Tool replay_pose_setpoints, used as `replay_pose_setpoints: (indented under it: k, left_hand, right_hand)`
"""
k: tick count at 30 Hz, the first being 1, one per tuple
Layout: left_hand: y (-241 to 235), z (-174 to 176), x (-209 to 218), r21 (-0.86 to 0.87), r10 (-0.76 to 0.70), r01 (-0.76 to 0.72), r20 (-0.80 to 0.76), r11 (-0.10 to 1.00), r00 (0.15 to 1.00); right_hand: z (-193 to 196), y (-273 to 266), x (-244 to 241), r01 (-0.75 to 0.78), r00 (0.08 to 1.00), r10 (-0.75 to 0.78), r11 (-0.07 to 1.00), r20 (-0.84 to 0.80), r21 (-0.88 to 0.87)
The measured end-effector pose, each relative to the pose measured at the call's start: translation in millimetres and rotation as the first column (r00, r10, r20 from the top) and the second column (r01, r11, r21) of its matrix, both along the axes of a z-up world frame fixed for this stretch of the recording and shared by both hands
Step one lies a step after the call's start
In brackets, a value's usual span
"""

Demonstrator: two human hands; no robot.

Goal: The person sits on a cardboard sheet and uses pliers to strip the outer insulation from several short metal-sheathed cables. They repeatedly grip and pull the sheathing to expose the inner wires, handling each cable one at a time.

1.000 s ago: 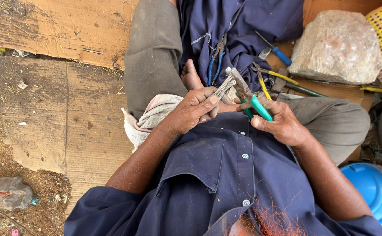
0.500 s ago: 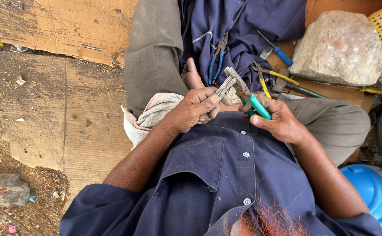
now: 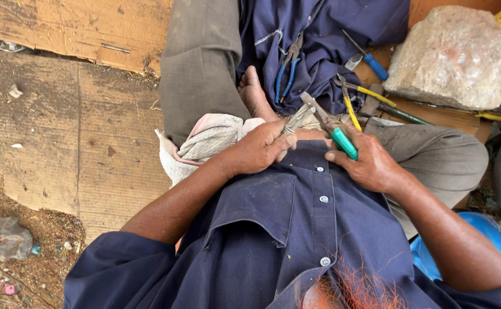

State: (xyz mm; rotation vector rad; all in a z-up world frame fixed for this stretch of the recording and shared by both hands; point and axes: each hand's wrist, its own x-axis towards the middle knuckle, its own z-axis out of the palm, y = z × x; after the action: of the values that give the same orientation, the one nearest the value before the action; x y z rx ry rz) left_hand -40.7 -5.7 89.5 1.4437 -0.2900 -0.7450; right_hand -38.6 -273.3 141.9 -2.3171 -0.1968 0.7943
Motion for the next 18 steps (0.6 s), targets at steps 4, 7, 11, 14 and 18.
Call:
replay_pose_setpoints:
  k: [4,7,11,14,18]
  left_hand:
    - [-1.2,6.6,0.5,0.16,-0.075,0.064,0.062,0.985,0.995]
    - [-2.1,13.4,7.4,0.244,-0.138,0.083,0.219,0.966,0.966]
    - [-4.3,22.9,12.7,0.363,-0.286,0.243,0.068,0.9,0.956]
    - [-5.5,29.2,15.6,0.424,-0.347,0.292,0.058,0.857,0.936]
    - [-6.4,40.3,18.9,0.345,-0.333,0.272,0.131,0.898,0.934]
  right_hand:
    - [8.0,-7.1,5.0,-0.072,0.994,0.064,0.994,-0.091,-0.08]
    - [19.6,-14.4,17.0,-0.119,0.987,0.102,0.983,-0.122,-0.142]
    - [37.5,-20.5,37.6,-0.241,0.969,0.227,0.957,-0.099,-0.161]
    - [50.7,-19.6,46.7,-0.28,0.958,0.256,0.934,-0.132,-0.222]
    - [70.9,-17.1,59.0,-0.359,0.933,0.332,0.881,-0.139,-0.308]
